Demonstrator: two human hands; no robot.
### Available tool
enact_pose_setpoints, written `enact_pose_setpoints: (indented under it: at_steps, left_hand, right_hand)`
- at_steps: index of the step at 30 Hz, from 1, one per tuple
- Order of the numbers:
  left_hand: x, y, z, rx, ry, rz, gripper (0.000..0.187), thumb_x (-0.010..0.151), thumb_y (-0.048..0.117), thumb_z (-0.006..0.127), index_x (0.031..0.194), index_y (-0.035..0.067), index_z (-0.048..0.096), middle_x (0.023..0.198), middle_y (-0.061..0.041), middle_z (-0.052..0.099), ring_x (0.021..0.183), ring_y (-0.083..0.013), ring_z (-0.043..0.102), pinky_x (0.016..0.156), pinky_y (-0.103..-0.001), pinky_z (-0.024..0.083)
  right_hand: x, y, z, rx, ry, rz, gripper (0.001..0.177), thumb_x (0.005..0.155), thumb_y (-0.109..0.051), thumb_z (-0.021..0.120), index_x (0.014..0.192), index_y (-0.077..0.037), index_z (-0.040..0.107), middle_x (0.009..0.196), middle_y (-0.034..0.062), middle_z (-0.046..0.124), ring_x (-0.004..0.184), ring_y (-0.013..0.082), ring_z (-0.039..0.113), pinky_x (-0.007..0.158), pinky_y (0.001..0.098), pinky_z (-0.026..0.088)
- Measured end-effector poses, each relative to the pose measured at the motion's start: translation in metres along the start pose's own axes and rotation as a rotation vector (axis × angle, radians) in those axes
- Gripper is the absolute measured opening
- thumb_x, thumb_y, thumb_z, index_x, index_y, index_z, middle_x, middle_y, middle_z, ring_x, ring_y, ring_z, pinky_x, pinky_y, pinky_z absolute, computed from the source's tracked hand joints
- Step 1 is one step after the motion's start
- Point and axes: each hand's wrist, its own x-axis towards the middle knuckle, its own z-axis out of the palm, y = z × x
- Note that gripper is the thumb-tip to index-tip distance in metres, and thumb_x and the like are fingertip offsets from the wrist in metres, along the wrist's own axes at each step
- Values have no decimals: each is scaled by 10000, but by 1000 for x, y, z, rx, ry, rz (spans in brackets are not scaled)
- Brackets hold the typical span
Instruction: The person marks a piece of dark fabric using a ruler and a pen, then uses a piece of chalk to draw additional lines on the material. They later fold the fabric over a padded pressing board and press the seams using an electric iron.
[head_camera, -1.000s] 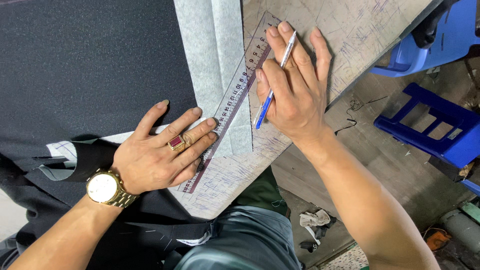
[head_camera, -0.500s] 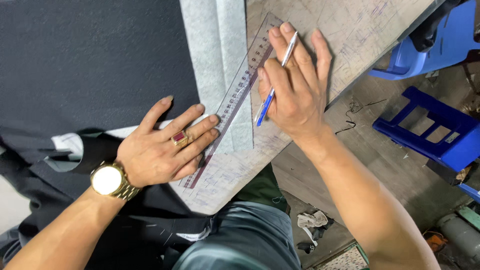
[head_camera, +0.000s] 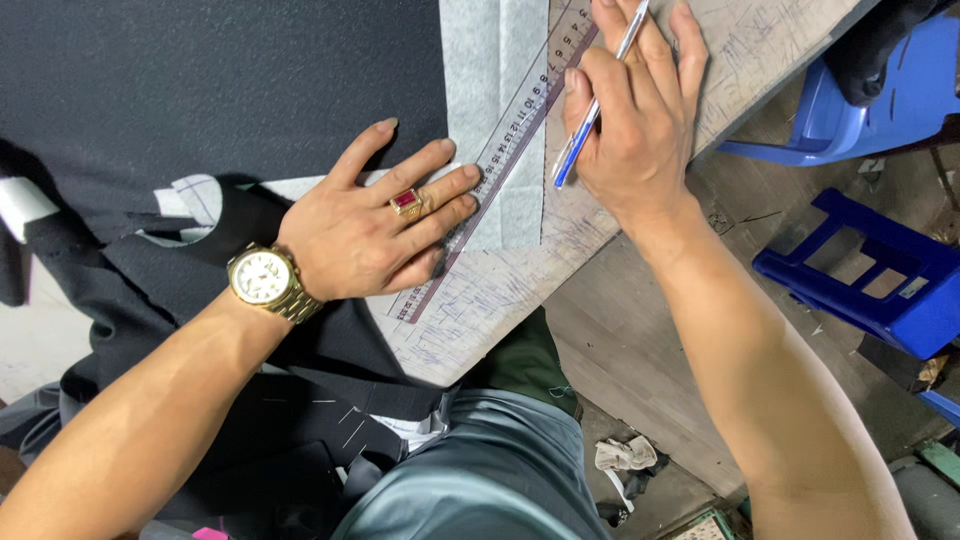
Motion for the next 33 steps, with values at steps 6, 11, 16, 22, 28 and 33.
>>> enact_pose_setpoints:
  at_steps: [6,11,16,22,28,33]
  left_hand:
    - [-4,2,1,13,1,4,450,1046,377,548,1366,94,690,1489,-75,629,1384,-324,566,1139,-617,371]
    - [-3,6,-1,-8,11,-8,436,1038,368,573,1357,97,695,1487,-82,634,1394,-330,561,1155,-617,345]
    - [23,17,-25,130,15,-48,150,1004,264,745,1038,121,775,1299,-38,707,1233,-272,614,1107,-628,396]
    - [51,26,-26,289,-355,-112,440,974,253,573,1398,169,654,1390,-80,678,1264,-332,607,1152,-741,250]
    - [89,31,-27,282,-632,-205,376,944,307,532,1260,197,704,1612,-120,471,1521,-450,346,1137,-789,141]
    - [92,30,-28,240,-677,-266,385,934,318,560,1282,208,683,1650,-98,411,1512,-421,354,1139,-798,138]
  right_hand:
    - [0,-2,-1,6,14,-13,229,1122,-82,501,982,53,621,1309,294,708,1192,428,653,1084,600,369]
    - [2,-4,-3,5,32,-32,177,1103,-46,518,982,49,605,1238,291,735,1147,443,658,1044,581,385]
    - [2,-4,-3,-15,68,-52,261,1113,-82,484,938,55,620,1271,283,714,1154,429,662,1054,599,387]
    - [-7,2,4,-4,58,-8,212,1094,-85,541,975,36,669,1303,271,722,1328,380,572,1135,602,322]
    - [-8,1,3,-8,35,19,166,1073,-77,559,971,11,655,1340,232,686,1319,372,578,1125,609,340]
    - [-9,2,3,36,22,19,264,1097,-85,399,1050,28,633,1364,253,661,1327,404,584,1147,606,312]
